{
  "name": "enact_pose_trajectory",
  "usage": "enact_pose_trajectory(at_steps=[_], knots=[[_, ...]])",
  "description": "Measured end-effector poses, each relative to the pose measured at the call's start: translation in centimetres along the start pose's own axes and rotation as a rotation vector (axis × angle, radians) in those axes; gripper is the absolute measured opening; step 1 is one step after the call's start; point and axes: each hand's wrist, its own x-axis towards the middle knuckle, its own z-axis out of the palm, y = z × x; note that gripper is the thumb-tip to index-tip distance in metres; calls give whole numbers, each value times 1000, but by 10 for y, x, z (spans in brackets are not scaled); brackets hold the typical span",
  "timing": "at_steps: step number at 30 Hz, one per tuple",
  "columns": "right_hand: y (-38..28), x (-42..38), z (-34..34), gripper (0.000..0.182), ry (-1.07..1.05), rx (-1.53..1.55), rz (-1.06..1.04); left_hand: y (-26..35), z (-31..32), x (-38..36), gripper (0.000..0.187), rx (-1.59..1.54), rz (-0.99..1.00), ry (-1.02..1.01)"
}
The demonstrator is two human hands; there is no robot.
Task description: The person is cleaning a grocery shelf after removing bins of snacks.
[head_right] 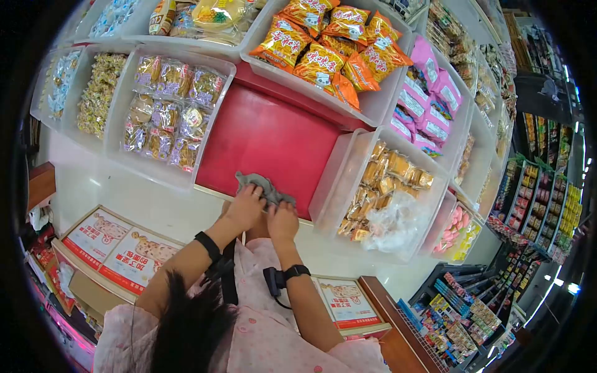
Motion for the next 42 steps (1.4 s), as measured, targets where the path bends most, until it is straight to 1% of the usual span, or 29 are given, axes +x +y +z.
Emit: enact_pose_trajectory(at_steps=[1, 2, 4, 5, 6, 7, 8, 9, 10, 11, 12, 14, 15, 16, 17, 18, 20, 24, 25, 26, 27, 30, 32, 33, 35, 36, 38, 40, 42], knots=[[0, 2, -5, 40, -64, 67, 121, 3, 0, 4, 22, -27, -26, -30], [-1, 6, -2, 40, -65, 58, 117, 3, 0, 7, 22, -34, -31, -26], [-14, 26, 7, 58, 315, 183, -73, -4, 2, 16, 26, -141, -100, 5], [-21, 41, 6, 65, 300, 257, -75, -8, 3, 20, 26, -146, -109, 5], [-34, 56, -3, 73, 283, 331, -70, -12, 3, 25, 29, -123, -94, 88], [-43, 71, -9, 71, 345, 321, -104, -16, 4, 30, 32, -102, -75, 168], [-51, 88, -15, 70, 409, 311, -137, -19, 3, 38, 32, -108, -74, 162], [-57, 102, -23, 70, 407, 305, -129, -22, -1, 47, 34, -112, -67, 228], [-61, 117, -30, 70, 501, 311, -148, -24, -7, 56, 35, -115, -61, 297], [-64, 131, -36, 70, 595, 316, -170, -27, -13, 66, 34, -248, -55, 231], [-62, 146, -42, 70, 593, 311, -169, -29, -13, 76, 34, -253, -55, 229], [-57, 175, -52, 70, 653, 236, -28, -30, -10, 97, 34, -193, 59, 140], [-56, 185, -53, 70, 652, 228, -26, -27, -16, 103, 33, -168, 77, 101], [-55, 195, -54, 71, 671, 145, -2, -26, -6, 110, 33, -177, 78, 100], [-52, 200, -54, 71, 691, 62, 23, -24, 4, 117, 33, -149, 68, 155], [-57, 200, -58, 71, 689, 56, 27, -21, 4, 121, 33, -119, 58, 209], [-72, 204, -65, 74, 619, 65, 213, -22, 1, 123, 34, -97, 58, 179], [-74, 191, -77, 78, 596, 50, 215, -25, -7, 117, 36, -80, 78, 137], [-75, 186, -85, 79, 531, 32, 243, -26, -11, 118, 36, -82, 81, 142], [-75, 185, -92, 80, 464, 13, 270, -26, -14, 119, 40, -88, 79, 69], [-71, 189, -97, 80, 468, 10, 267, -27, -17, 119, 45, -94, 75, -5], [-57, 197, -101, 83, 481, 16, 240, -27, -14, 123, 43, -77, 82, 50], [-61, 213, -99, 86, 461, 47, 382, -28, -12, 132, 43, -92, 64, 48], [-57, 209, -95, 86, 461, 43, 390, -24, -14, 130, 43, -113, 50, 32], [-53, 200, -84, 88, 517, 54, 213, -19, -21, 122, 44, -128, 46, -3], [-60, 196, -81, 88, 525, 55, 203, -20, -27, 123, 45, -134, 28, -22], [-70, 173, -73, 88, 471, 45, 135, -21, -12, 112, 47, -137, 30, 19], [-69, 169, -76, 90, 417, 142, 137, -23, -10, 98, 48, -133, 34, 52], [-62, 172, -84, 89, 414, 35, 130, -27, -12, 90, 49, -109, 52, 24]])
